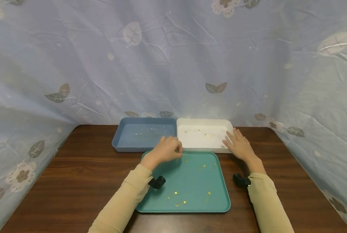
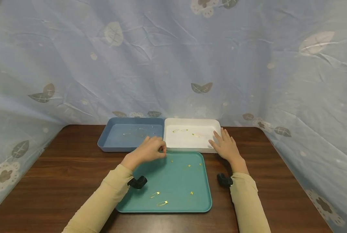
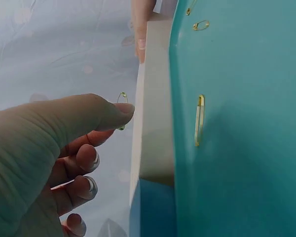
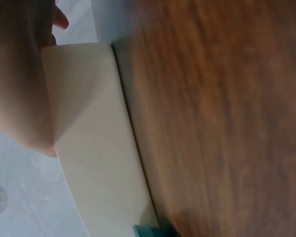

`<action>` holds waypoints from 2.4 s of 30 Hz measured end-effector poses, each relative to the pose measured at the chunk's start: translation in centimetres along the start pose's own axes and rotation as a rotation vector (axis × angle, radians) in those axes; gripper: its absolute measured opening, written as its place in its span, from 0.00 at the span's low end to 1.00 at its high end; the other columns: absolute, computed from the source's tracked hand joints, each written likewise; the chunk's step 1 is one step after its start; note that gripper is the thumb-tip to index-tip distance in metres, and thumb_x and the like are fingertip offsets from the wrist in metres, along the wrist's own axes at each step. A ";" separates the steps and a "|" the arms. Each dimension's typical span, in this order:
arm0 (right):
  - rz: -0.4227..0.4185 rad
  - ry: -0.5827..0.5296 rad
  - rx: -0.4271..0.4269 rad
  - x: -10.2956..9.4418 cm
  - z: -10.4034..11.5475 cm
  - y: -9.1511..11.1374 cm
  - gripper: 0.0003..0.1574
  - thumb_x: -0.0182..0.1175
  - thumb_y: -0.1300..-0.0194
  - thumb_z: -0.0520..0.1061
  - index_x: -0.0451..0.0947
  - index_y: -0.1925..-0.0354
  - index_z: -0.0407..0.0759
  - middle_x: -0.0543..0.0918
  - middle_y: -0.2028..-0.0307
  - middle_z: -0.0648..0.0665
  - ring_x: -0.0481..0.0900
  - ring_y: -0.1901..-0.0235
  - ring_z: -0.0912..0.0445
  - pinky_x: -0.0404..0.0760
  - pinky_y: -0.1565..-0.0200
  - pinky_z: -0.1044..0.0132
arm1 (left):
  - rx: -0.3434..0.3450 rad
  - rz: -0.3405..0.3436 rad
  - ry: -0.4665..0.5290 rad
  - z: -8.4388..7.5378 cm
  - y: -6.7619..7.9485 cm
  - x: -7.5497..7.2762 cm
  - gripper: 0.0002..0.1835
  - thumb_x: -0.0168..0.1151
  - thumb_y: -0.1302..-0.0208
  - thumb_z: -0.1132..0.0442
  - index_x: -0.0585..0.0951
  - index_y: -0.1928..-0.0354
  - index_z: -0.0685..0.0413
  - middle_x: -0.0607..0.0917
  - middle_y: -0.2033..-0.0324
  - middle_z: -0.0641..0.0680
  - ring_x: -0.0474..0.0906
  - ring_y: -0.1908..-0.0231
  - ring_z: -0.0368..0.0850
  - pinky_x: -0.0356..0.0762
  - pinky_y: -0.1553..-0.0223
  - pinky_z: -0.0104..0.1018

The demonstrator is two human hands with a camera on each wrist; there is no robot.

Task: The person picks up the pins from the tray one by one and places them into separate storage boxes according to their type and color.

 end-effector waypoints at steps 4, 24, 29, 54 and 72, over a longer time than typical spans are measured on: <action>-0.001 0.000 0.000 0.0 0.1 -0.2 0.45 0.39 0.25 0.66 0.49 0.24 0.41 0.41 0.24 0.29 0.36 0.24 0.34 0.42 0.32 0.29 | 0.033 0.003 -0.028 -0.3 -1.3 -0.6 0.06 0.66 0.38 0.60 0.81 0.73 0.43 0.74 0.74 0.45 0.65 0.71 0.41 0.64 0.54 0.49; 0.020 -0.003 0.034 0.1 0.1 -0.1 0.44 0.38 0.25 0.66 0.50 0.24 0.42 0.38 0.23 0.31 0.36 0.25 0.32 0.43 0.32 0.28 | 0.153 -0.096 -0.254 -0.4 -7.6 -2.9 0.05 0.65 0.36 0.53 0.81 0.67 0.43 0.79 0.66 0.47 0.73 0.65 0.43 0.67 0.55 0.45; 0.010 0.018 0.038 0.4 -0.1 -0.2 0.44 0.38 0.25 0.66 0.50 0.24 0.42 0.40 0.24 0.30 0.38 0.25 0.31 0.44 0.32 0.28 | 0.209 -0.113 -0.309 -0.6 -9.4 -2.8 0.06 0.64 0.35 0.52 0.80 0.66 0.43 0.79 0.65 0.46 0.74 0.63 0.43 0.65 0.56 0.42; -0.008 0.003 0.034 0.3 0.2 -0.4 0.47 0.39 0.25 0.65 0.43 0.23 0.40 0.40 0.24 0.30 0.39 0.25 0.31 0.45 0.31 0.30 | 0.194 -0.074 -0.410 0.4 -16.3 0.2 0.05 0.63 0.34 0.54 0.81 0.64 0.44 0.80 0.63 0.46 0.73 0.61 0.43 0.63 0.56 0.38; -0.031 0.033 0.041 0.5 0.1 -0.6 0.46 0.41 0.25 0.64 0.46 0.24 0.39 0.43 0.24 0.29 0.42 0.26 0.31 0.48 0.31 0.31 | 0.075 -0.041 -0.301 -0.9 -20.1 1.8 0.06 0.65 0.36 0.53 0.79 0.67 0.44 0.80 0.64 0.45 0.74 0.59 0.42 0.66 0.49 0.42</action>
Point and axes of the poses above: each hand's wrist, its own y-axis away from the middle knuckle, its own x-axis out of the palm, z = x × y, the point moved 2 cm from there along -y, towards the middle knuckle
